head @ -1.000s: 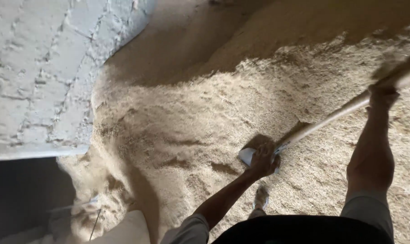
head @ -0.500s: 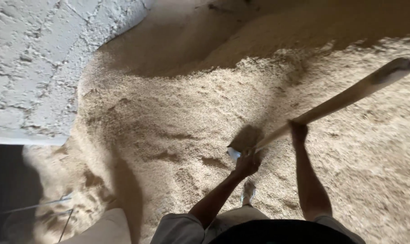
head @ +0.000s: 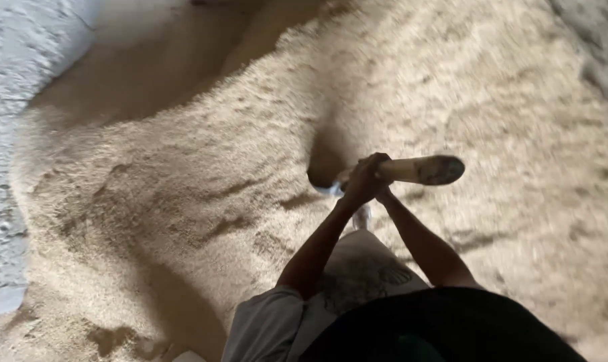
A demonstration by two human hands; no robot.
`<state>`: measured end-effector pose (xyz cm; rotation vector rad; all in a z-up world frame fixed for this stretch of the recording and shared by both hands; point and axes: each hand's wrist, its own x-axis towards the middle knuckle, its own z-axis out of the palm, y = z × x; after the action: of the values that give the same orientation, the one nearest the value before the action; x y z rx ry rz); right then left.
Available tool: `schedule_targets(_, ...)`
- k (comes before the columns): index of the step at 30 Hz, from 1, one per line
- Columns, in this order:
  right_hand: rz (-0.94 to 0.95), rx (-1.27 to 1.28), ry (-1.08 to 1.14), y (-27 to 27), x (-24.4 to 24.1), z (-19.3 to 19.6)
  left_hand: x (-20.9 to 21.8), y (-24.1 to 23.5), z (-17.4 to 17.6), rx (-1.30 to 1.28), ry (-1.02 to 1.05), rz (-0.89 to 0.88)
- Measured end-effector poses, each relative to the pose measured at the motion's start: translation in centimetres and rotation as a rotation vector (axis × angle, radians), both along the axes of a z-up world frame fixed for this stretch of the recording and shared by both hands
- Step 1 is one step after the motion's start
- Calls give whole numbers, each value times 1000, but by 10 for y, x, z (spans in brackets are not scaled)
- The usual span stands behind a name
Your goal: Shoveling rice husks into a white sack in a factory setting.
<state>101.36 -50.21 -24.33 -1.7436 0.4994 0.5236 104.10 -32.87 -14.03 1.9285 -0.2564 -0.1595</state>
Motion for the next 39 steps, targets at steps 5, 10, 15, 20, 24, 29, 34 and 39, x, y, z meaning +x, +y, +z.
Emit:
schedule_targets(5, 13, 133, 143, 26, -99, 25, -117, 30, 2, -29, -204, -12)
schedule_targets(10, 20, 290, 305, 21, -179, 11, -208, 33, -7, -34, -192, -8)
schedule_targets(15, -5, 497, 479, 15, -257, -13, -280, 25, -27, 11, -128, -121)
schedule_targets(20, -25, 703, 625, -32, -329, -82, -333, 13, -97, -117, -35, -273)
schedule_targets(24, -101, 726, 668, -11, -329, -36, -358, 23, -126, -19, 249, -325)
schedule_targets(29, -144, 655, 714, 8, -348, -8, -381, 50, -208, 369, 0, -382)
schedule_targets(34, -108, 576, 729, 22, -344, 23, -379, 49, -280, 245, 278, -252)
schedule_targets(39, -66, 413, 689, -3, -342, 24, -355, -3, -268, -545, 1004, -62)
